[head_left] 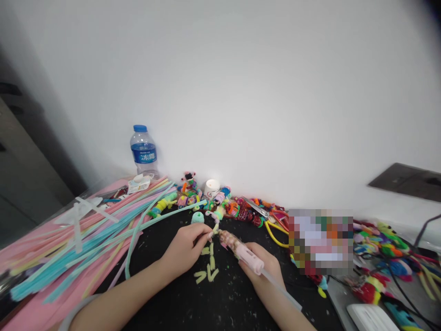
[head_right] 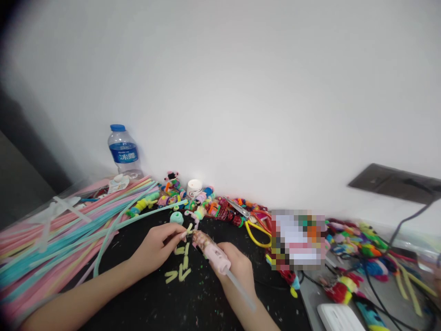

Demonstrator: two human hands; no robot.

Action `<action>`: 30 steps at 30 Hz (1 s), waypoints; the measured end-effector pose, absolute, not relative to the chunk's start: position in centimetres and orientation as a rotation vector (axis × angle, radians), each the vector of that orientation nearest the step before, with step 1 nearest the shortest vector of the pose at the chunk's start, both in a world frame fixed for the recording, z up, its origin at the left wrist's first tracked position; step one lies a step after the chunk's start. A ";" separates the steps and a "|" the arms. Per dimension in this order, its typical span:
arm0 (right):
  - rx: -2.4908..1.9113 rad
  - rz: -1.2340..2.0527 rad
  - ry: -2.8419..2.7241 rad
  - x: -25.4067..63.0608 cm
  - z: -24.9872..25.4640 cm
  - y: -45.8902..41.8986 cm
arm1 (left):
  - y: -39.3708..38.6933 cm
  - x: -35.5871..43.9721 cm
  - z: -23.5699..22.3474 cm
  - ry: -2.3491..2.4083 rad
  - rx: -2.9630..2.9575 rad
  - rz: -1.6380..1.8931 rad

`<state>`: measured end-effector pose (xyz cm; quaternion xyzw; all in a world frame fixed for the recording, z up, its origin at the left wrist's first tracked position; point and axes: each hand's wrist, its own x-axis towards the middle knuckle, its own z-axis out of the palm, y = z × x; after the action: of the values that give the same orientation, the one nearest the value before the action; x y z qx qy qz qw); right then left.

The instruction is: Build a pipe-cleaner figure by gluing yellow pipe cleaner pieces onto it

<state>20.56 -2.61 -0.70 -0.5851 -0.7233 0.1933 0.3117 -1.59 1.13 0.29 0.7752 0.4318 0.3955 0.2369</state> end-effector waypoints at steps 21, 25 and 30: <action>-1.454 0.459 -1.976 20.4 -0.5 -2.9 | 1.0 -1.6 0.4 1.145 2.133 1.057; -1.461 0.454 -1.976 20.5 -0.7 -2.8 | 1.0 -1.6 0.4 1.136 2.132 1.062; -1.478 0.439 -1.974 20.5 -0.5 -2.8 | 1.0 -1.6 0.4 1.157 2.120 1.063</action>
<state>20.54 -2.77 -0.47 -0.5604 -0.7484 0.1665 0.3133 -1.65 1.04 0.40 0.7782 0.4246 0.3902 0.2487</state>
